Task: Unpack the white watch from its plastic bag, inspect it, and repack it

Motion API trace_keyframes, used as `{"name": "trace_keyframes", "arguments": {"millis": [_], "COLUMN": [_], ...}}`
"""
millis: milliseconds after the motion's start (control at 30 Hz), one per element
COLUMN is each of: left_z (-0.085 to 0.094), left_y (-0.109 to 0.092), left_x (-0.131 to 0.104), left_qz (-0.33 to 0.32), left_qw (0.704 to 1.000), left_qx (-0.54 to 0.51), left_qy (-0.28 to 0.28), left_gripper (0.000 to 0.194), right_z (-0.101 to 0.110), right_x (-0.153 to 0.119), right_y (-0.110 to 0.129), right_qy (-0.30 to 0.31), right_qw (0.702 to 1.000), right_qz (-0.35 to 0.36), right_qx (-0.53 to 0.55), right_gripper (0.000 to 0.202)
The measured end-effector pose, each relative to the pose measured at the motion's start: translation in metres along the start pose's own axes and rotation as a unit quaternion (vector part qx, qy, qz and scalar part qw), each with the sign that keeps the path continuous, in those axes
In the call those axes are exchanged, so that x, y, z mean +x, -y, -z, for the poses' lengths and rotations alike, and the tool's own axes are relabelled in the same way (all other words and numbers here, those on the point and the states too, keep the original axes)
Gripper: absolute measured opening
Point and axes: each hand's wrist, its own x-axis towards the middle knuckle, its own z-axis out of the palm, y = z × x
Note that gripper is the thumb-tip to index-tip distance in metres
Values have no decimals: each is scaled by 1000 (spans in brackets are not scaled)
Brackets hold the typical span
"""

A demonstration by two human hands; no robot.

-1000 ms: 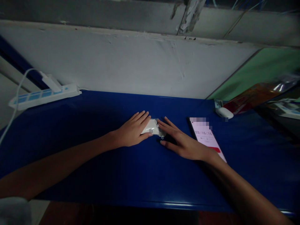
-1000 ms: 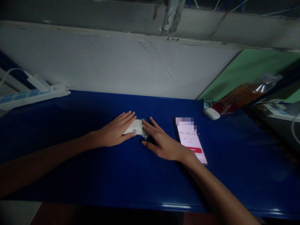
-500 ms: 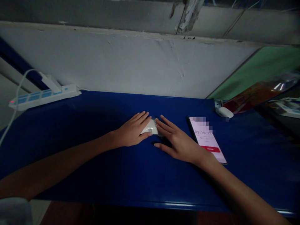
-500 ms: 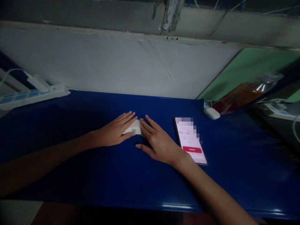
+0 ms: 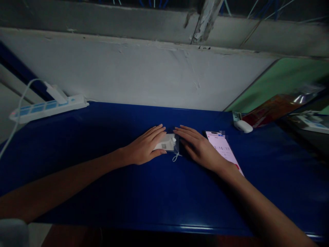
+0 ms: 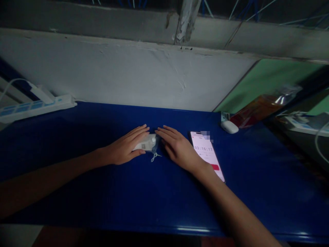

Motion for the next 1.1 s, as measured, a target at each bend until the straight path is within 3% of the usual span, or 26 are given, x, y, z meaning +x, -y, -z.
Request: {"name": "trace_keyframes", "arguments": {"millis": [167, 267, 433, 567, 700, 833, 933, 1100], "left_z": [3, 3, 2, 0, -2, -1, 0, -2], "left_y": [3, 4, 2, 0, 0, -1, 0, 3], "left_x": [-1, -2, -2, -1, -1, -1, -1, 0], "left_qz": [-55, -55, -25, 4, 34, 29, 25, 23], "left_qw": [998, 997, 997, 998, 998, 998, 998, 999], "left_qx": [-40, -58, -65, -50, -39, -41, -37, -39], "left_qy": [-3, -14, -33, -31, -35, -43, -40, -15], "left_gripper": [62, 57, 52, 67, 102, 121, 118, 92], "right_z": [13, 17, 18, 15, 11, 1, -6, -10], "right_x": [0, -1, -2, 1, 5, 5, 2, -2], "right_y": [6, 10, 12, 7, 1, -4, -5, -7], "right_qy": [-51, -81, -177, -252, -219, -152, -98, -42], "right_qw": [998, 994, 974, 930, 915, 928, 954, 989], "right_qz": [13, 3, -85, -167, -201, -203, -179, -131], "right_qx": [45, 70, 113, 209, 274, 273, 222, 46], "right_gripper": [26, 21, 14, 14, 18, 29, 40, 44]}}
